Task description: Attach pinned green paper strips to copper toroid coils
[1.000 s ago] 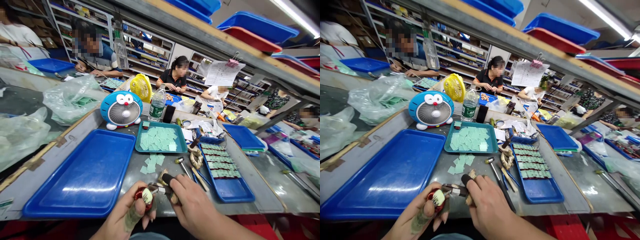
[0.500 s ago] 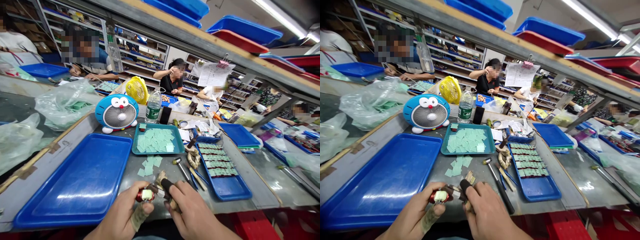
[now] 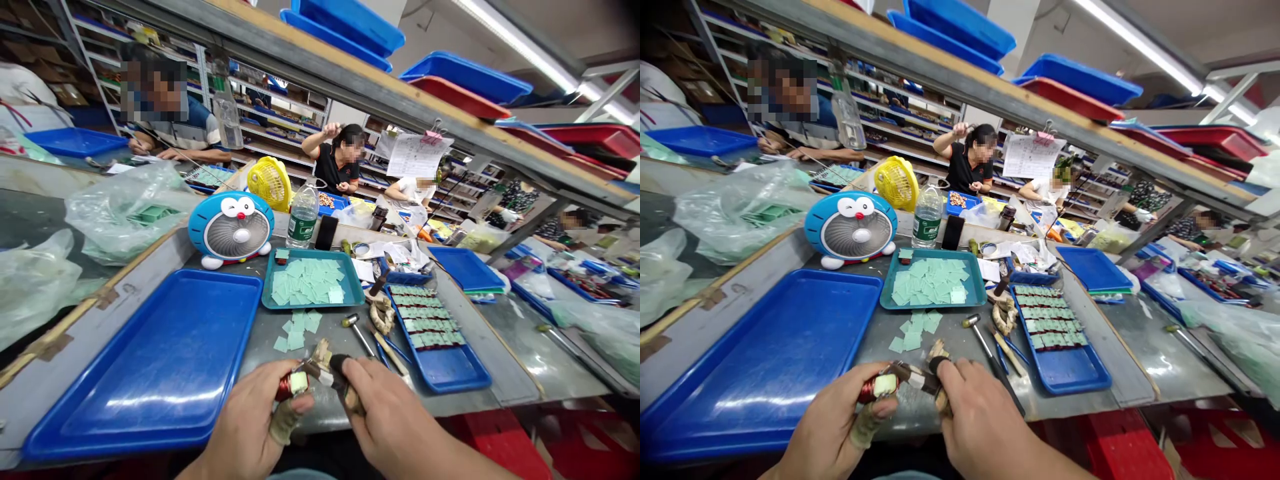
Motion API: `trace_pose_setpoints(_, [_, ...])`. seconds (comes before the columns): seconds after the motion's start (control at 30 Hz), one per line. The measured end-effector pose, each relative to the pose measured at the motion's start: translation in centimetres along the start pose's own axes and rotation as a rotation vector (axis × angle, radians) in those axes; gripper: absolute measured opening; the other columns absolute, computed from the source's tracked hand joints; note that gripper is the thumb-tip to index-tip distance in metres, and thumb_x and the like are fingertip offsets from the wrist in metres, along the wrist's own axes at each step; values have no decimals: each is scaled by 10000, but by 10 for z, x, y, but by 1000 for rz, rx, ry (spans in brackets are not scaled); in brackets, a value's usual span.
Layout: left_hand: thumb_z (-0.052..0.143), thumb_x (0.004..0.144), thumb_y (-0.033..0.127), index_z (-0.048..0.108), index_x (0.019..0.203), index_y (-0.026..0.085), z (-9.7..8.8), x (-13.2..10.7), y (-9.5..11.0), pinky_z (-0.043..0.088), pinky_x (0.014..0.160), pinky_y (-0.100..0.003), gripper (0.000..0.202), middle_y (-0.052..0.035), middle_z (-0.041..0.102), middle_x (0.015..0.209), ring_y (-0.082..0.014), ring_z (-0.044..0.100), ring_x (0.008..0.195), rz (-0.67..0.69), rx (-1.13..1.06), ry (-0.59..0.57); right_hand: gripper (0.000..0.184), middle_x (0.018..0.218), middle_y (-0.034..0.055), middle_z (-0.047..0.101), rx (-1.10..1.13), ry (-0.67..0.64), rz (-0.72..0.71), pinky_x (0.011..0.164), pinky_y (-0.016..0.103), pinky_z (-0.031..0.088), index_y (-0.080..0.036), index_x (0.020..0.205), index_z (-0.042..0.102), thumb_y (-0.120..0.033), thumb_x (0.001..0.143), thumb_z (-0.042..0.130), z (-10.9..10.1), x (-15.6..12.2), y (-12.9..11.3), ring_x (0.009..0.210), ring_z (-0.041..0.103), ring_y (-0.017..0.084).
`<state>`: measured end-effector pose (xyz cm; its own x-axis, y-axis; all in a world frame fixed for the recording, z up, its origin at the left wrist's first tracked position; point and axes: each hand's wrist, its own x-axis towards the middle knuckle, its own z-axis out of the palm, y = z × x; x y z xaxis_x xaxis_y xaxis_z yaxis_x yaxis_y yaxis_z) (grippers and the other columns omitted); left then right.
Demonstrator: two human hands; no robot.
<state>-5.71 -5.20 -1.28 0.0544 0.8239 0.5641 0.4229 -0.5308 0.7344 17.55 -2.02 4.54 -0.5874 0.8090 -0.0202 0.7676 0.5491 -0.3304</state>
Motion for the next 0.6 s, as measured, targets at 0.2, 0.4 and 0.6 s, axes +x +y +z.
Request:
trace_pose_setpoints(0.2, [706, 920, 238, 663, 1223, 284, -3, -3, 13, 486, 744, -279, 309, -45, 762, 1001, -247, 705, 822, -83, -59, 10, 417, 1035, 82, 625, -228, 8, -25, 794, 389, 427, -212, 1159, 576, -9, 801, 514, -10, 0, -6, 905, 562, 278])
trace_pose_setpoints(0.4, [530, 1022, 515, 633, 1125, 224, -19, -7, 19, 467, 649, -251, 326, -40, 688, 844, -180, 623, 699, -367, -433, -210, 295, 1040, 48, 592, -107, -16, -112, 785, 369, 381, -231, 1089, 557, -52, 856, 534, -22, 0, -6, 899, 506, 245])
trace_pose_setpoints(0.6, [526, 969, 656, 601, 1063, 172, -23, -12, 21, 453, 628, -247, 499, -72, 652, 864, -148, 551, 707, -499, -840, -311, 237, 1064, 43, 554, -25, 33, -221, 798, 363, 364, -225, 1021, 526, -42, 870, 536, -14, 4, 5, 915, 463, 229])
